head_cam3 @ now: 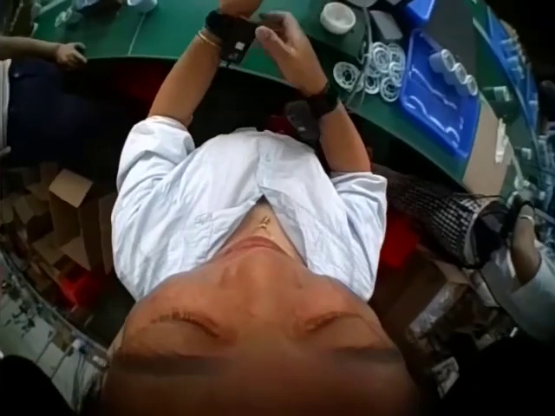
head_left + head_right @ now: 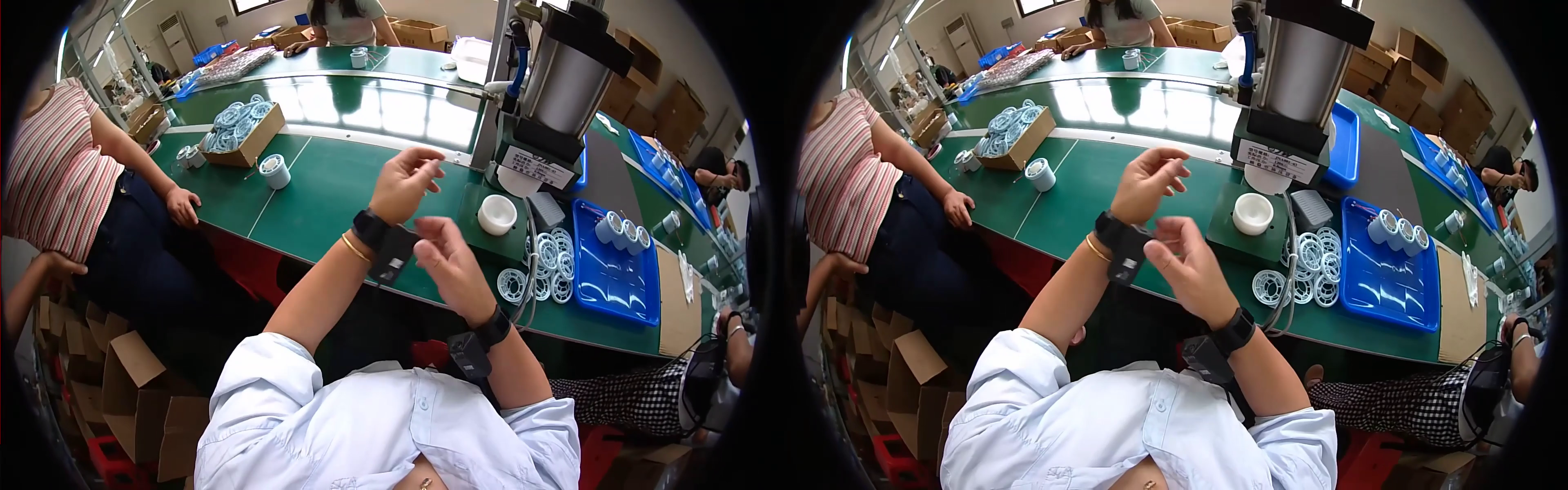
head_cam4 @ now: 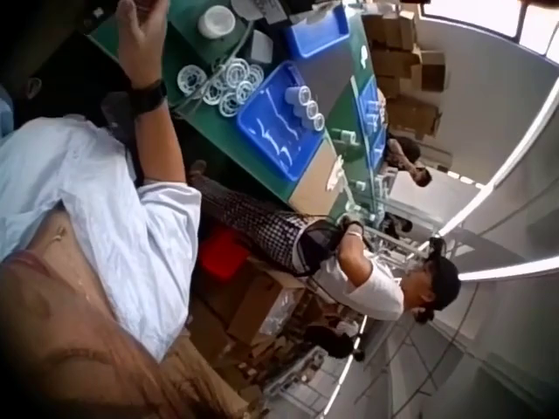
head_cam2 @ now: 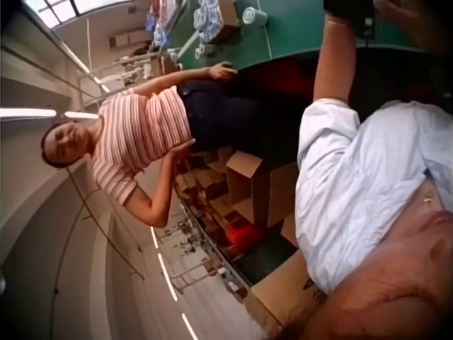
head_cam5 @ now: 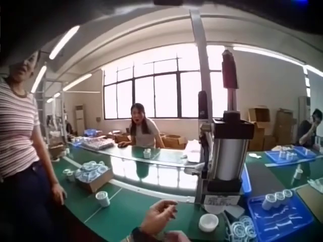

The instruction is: The person picks up a white plastic component, places it into a press machine, and presses it using a foot pedal. After removing the component, they attach a plastic ring to it and place the assembled unit onto a blue tray.

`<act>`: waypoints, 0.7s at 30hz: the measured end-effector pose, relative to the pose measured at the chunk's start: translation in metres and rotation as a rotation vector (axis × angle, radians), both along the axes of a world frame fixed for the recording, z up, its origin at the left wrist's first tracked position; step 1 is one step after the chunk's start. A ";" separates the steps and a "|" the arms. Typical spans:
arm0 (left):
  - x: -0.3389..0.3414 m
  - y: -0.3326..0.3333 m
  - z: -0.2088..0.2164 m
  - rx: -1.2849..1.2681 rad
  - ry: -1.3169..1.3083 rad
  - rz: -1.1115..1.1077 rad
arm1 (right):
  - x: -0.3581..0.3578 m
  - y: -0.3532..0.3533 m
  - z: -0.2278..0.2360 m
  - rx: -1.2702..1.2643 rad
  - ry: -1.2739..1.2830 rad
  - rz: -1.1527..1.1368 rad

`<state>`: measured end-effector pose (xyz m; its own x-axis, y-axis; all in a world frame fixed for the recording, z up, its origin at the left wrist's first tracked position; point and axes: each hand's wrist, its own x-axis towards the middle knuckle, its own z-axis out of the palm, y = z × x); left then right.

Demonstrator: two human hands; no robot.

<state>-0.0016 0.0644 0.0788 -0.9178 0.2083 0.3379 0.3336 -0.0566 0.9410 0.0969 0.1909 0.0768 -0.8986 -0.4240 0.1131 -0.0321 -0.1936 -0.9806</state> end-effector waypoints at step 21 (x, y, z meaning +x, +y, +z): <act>0.122 0.068 -0.034 0.301 -0.879 -0.653 | -0.040 0.078 -0.007 0.143 0.965 -1.197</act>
